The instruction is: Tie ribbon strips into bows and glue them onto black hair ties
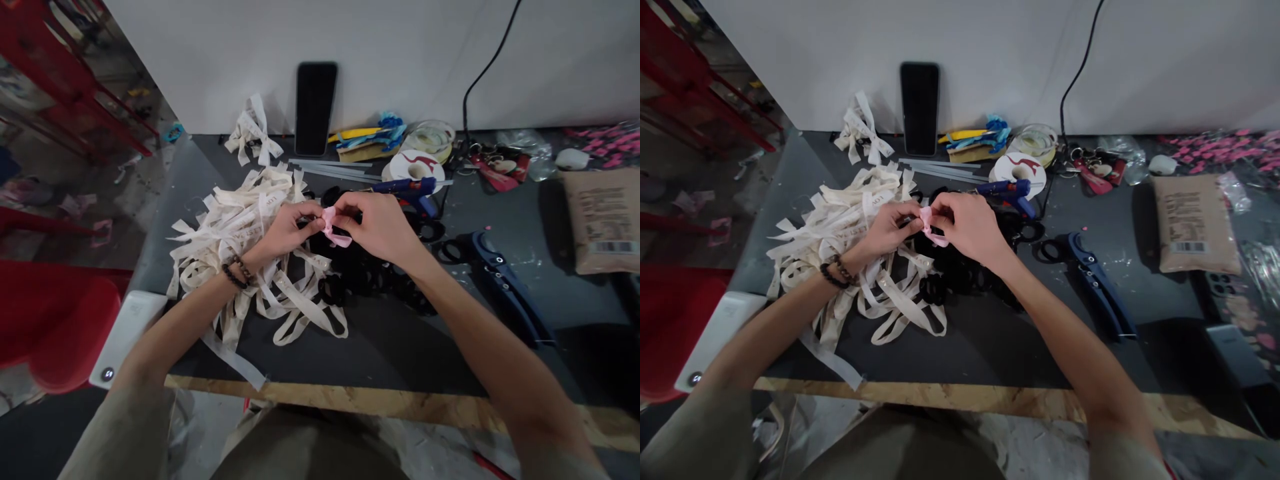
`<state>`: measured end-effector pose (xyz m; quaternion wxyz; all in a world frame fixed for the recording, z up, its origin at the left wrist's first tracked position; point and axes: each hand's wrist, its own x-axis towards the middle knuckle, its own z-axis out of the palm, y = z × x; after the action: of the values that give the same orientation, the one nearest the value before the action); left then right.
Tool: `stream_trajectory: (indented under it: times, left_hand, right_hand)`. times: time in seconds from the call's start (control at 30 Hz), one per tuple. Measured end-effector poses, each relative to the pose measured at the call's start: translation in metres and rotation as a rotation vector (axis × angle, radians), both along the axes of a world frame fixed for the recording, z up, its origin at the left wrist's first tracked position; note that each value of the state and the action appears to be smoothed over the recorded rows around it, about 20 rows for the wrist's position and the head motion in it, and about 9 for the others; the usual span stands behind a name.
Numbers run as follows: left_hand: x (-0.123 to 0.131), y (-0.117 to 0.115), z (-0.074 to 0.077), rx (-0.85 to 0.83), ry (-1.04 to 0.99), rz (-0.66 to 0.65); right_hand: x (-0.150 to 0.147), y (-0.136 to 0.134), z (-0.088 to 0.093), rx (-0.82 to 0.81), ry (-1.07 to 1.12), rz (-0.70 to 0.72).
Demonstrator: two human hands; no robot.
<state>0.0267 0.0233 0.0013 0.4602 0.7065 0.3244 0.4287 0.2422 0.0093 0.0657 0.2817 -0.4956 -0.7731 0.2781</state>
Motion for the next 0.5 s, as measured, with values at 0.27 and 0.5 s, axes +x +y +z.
stream_trajectory:
  times: [0.27,0.5]
  left_hand:
    - [-0.0015,-0.0036,0.0053,-0.116,-0.042,0.002]
    - [0.0003,-0.0046,0.0072,-0.272,-0.146,-0.088]
  right_hand:
    - [-0.003,-0.0016,-0.0008,-0.002,0.071,-0.028]
    - [-0.0041,-0.0038,-0.0012,0.002,0.097,-0.065]
